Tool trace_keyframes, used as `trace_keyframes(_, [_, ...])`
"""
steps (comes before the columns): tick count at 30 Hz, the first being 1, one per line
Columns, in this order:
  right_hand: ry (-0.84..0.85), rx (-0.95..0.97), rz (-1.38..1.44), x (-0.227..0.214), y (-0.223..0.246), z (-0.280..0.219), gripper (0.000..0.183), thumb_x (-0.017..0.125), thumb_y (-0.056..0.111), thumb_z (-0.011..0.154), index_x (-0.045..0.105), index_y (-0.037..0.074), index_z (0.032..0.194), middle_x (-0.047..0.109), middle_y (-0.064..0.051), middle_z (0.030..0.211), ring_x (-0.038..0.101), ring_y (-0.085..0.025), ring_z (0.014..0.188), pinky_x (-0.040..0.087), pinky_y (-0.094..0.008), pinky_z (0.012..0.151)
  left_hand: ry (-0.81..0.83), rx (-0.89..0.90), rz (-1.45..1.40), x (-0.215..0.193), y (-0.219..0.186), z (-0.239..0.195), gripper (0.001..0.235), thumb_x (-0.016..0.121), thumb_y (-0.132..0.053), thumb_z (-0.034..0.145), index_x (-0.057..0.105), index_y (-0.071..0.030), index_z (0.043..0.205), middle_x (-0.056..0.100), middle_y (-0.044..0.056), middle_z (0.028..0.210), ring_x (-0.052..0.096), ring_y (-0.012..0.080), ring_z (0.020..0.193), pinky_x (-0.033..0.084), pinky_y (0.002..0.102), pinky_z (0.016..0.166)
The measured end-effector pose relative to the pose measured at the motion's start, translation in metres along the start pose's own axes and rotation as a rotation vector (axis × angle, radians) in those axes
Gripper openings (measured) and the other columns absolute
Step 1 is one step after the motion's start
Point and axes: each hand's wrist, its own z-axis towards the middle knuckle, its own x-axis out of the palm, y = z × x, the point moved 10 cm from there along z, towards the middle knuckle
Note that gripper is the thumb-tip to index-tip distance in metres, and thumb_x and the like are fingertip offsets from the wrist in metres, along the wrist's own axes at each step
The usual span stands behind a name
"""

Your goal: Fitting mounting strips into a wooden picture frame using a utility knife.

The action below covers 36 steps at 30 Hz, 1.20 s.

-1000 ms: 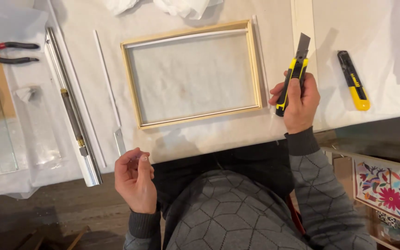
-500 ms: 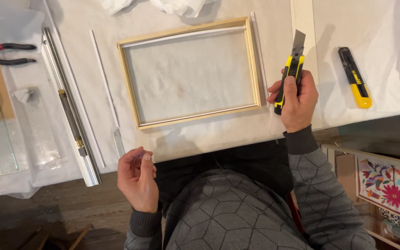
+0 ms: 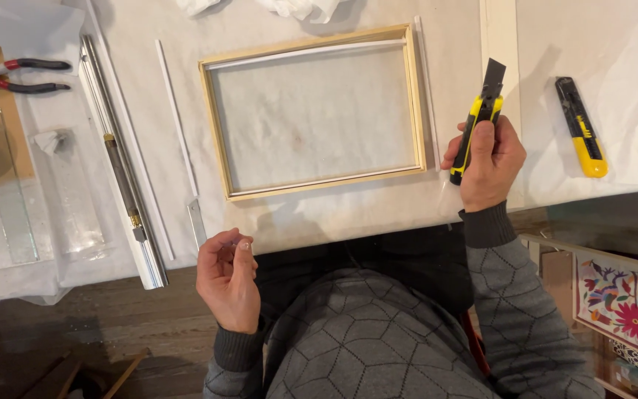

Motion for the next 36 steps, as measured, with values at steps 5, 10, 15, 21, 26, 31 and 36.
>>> trace_keyframes(5, [-0.011,0.020,-0.026,0.000,0.004,0.000,0.046,0.052,0.041,0.115,0.056,-0.004,0.105,0.059,-0.009,0.071,0.058,-0.016,0.059,0.050,-0.030,0.057,0.018,0.007,-0.017,0.006,-0.001,-0.001,0.018,0.068,-0.007,0.100,0.062,-0.002,0.116,0.068,0.003,0.093,0.053,0.0042,0.068,0.046,0.020,0.059])
trace_keyframes(10, [-0.019,0.028,-0.029,0.000,0.003,0.000,0.044,0.051,0.038,0.116,0.056,-0.004,0.105,0.059,-0.009,0.071,0.058,-0.016,0.059,0.050,-0.030,0.056,0.030,0.022,-0.012,0.008,-0.003,0.000,0.017,0.067,-0.006,0.101,0.062,-0.002,0.117,0.069,0.003,0.094,0.054,0.0041,0.069,0.047,0.020,0.059])
trace_keyframes(15, [-0.028,0.046,-0.016,-0.001,0.000,0.000,0.041,0.051,0.035,0.116,0.055,-0.004,0.104,0.059,-0.008,0.071,0.057,-0.015,0.058,0.049,-0.030,0.056,0.035,0.018,-0.017,0.009,-0.003,-0.001,0.016,0.067,-0.006,0.101,0.062,-0.002,0.116,0.068,0.003,0.093,0.053,0.0040,0.069,0.046,0.020,0.059])
trace_keyframes(21, [-0.028,0.052,0.007,-0.004,-0.005,0.000,0.048,0.056,0.044,0.113,0.056,-0.003,0.101,0.058,-0.008,0.069,0.055,-0.014,0.056,0.045,-0.029,0.054,0.052,0.022,-0.035,0.013,-0.002,-0.002,0.017,0.066,-0.006,0.101,0.062,-0.002,0.118,0.069,0.004,0.095,0.054,0.0042,0.069,0.045,0.020,0.058])
trace_keyframes(26, [-0.020,0.048,0.010,-0.005,-0.005,0.000,0.054,0.056,0.050,0.111,0.056,-0.003,0.101,0.058,-0.007,0.068,0.055,-0.014,0.055,0.046,-0.028,0.053,0.062,0.036,-0.026,0.016,-0.005,-0.001,0.018,0.066,-0.006,0.101,0.061,-0.001,0.118,0.070,0.005,0.097,0.054,0.0042,0.068,0.045,0.020,0.057])
trace_keyframes(31, [-0.006,0.031,0.027,-0.003,-0.007,0.000,0.055,0.055,0.052,0.112,0.056,-0.003,0.104,0.059,-0.007,0.071,0.057,-0.014,0.058,0.048,-0.028,0.056,0.067,0.030,-0.035,0.020,-0.006,-0.004,0.018,0.066,-0.006,0.101,0.063,-0.001,0.118,0.069,0.004,0.094,0.053,0.0041,0.068,0.045,0.020,0.057])
trace_keyframes(36, [-0.007,0.035,0.011,-0.006,-0.006,0.000,0.055,0.053,0.052,0.112,0.056,-0.003,0.106,0.060,-0.007,0.071,0.058,-0.014,0.059,0.049,-0.028,0.058,0.089,0.013,-0.047,0.028,-0.006,-0.006,0.016,0.066,-0.004,0.101,0.064,-0.002,0.117,0.067,0.002,0.092,0.053,0.0036,0.068,0.045,0.020,0.057])
